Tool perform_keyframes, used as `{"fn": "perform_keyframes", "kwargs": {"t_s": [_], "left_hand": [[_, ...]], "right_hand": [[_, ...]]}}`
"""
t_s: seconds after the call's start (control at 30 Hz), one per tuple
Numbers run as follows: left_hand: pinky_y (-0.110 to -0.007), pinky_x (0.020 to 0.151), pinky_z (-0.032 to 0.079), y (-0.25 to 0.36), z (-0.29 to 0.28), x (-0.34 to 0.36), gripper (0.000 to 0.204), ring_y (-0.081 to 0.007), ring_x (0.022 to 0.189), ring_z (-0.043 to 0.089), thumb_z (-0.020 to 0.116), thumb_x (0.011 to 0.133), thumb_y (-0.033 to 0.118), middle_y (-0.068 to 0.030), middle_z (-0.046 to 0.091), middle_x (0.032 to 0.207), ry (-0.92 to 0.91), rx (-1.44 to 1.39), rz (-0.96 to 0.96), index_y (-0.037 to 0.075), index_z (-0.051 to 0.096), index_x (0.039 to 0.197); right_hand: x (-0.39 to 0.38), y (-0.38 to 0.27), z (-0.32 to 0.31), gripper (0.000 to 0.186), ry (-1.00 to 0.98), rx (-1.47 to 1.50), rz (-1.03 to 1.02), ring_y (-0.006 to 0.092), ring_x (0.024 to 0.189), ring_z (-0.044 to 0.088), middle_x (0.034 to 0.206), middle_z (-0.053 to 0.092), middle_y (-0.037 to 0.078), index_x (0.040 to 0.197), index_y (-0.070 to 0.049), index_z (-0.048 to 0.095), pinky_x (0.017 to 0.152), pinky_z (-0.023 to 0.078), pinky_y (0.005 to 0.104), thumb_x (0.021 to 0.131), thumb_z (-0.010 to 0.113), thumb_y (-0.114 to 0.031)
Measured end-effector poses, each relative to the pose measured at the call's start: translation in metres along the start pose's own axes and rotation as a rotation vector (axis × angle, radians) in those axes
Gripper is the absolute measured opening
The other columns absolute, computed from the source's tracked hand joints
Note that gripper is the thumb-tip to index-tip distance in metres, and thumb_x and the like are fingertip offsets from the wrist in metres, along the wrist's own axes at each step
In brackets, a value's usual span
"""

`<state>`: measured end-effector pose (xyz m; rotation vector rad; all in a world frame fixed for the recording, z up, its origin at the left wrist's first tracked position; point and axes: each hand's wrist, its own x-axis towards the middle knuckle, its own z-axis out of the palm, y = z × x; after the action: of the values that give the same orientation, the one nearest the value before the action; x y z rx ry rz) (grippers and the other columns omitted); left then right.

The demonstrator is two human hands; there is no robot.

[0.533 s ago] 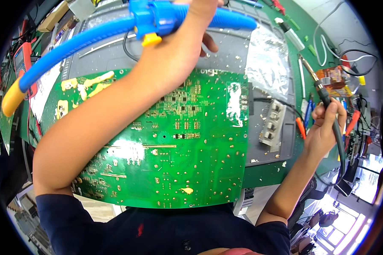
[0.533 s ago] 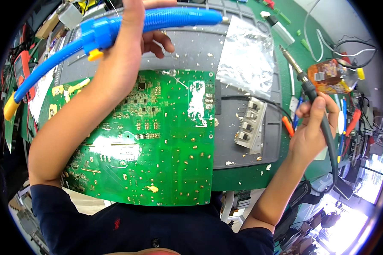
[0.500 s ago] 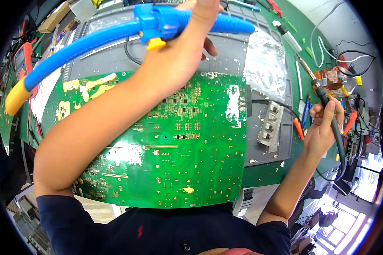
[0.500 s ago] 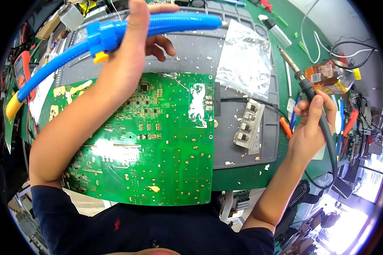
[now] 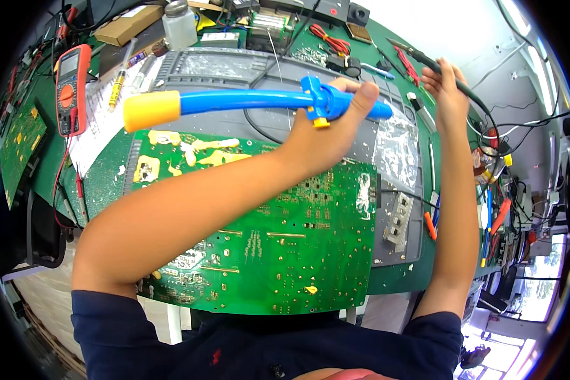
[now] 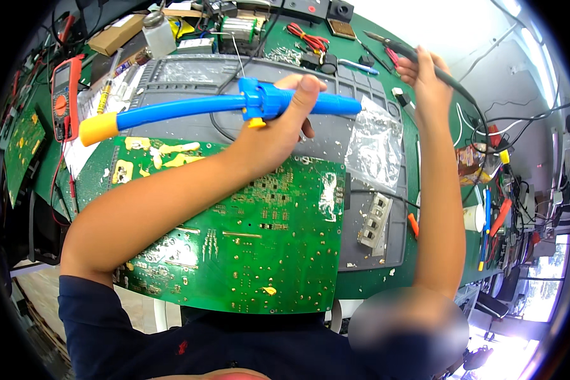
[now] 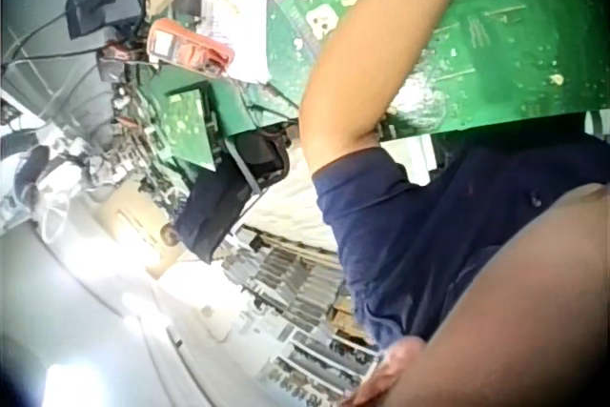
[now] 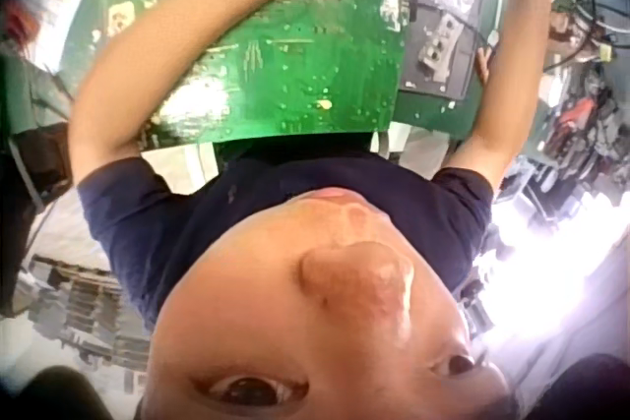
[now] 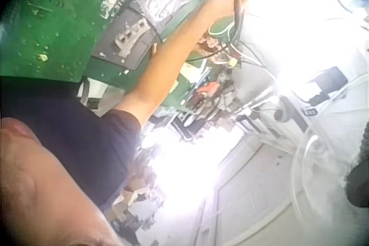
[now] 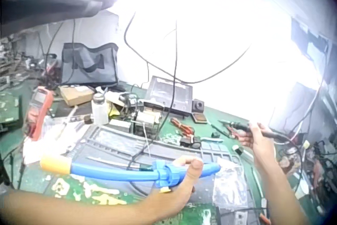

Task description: The person uses a soldering iron and a desoldering pump to remove components from a large green circuit board on a repair bench.

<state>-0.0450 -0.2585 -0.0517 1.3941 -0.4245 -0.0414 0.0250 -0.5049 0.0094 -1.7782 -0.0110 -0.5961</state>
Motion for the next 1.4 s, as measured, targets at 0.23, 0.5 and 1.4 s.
{"fn": "perform_keyframes", "kwargs": {"t_s": [0.23, 0.5, 1.4], "left_hand": [[-0.023, 0.054, 0.040, 0.001, 0.002, 0.001, 0.055, -0.0076, 0.062, 0.051, 0.044, 0.089, 0.057, -0.0010, 0.052, 0.072, 0.004, -0.074, -0.031, 0.006, 0.055, 0.105], [-0.026, 0.061, 0.041, 0.011, -0.003, -0.001, 0.043, -0.0080, 0.065, 0.050, 0.054, 0.089, 0.047, -0.0019, 0.054, 0.067, 0.012, -0.137, -0.065, 0.005, 0.058, 0.089], [-0.024, 0.061, 0.040, 0.011, 0.000, 0.001, 0.040, -0.0057, 0.067, 0.048, 0.055, 0.090, 0.043, -0.0002, 0.054, 0.069, 0.023, -0.155, -0.092, 0.004, 0.058, 0.094]], "right_hand": [[0.100, 0.050, 0.062, 0.033, -0.024, 0.028, 0.120, 0.0144, 0.071, 0.062, 0.085, 0.065, 0.012, 0.103, -0.001, 0.055, 0.061, 0.049, 0.0241, 0.091, 0.055, -0.031], [0.131, 0.086, 0.098, 0.065, -0.076, 0.144, 0.289, 0.0225, 0.094, 0.062, 0.104, 0.062, 0.019, 0.126, 0.000, 0.044, 0.080, 0.051, 0.0333, 0.091, 0.041, -0.054], [0.087, 0.054, 0.080, 0.080, -0.392, 0.218, 0.468, 0.0281, 0.121, 0.044, 0.129, 0.048, 0.020, 0.142, 0.001, 0.012, 0.101, 0.035, 0.0399, 0.091, 0.048, -0.048]]}}
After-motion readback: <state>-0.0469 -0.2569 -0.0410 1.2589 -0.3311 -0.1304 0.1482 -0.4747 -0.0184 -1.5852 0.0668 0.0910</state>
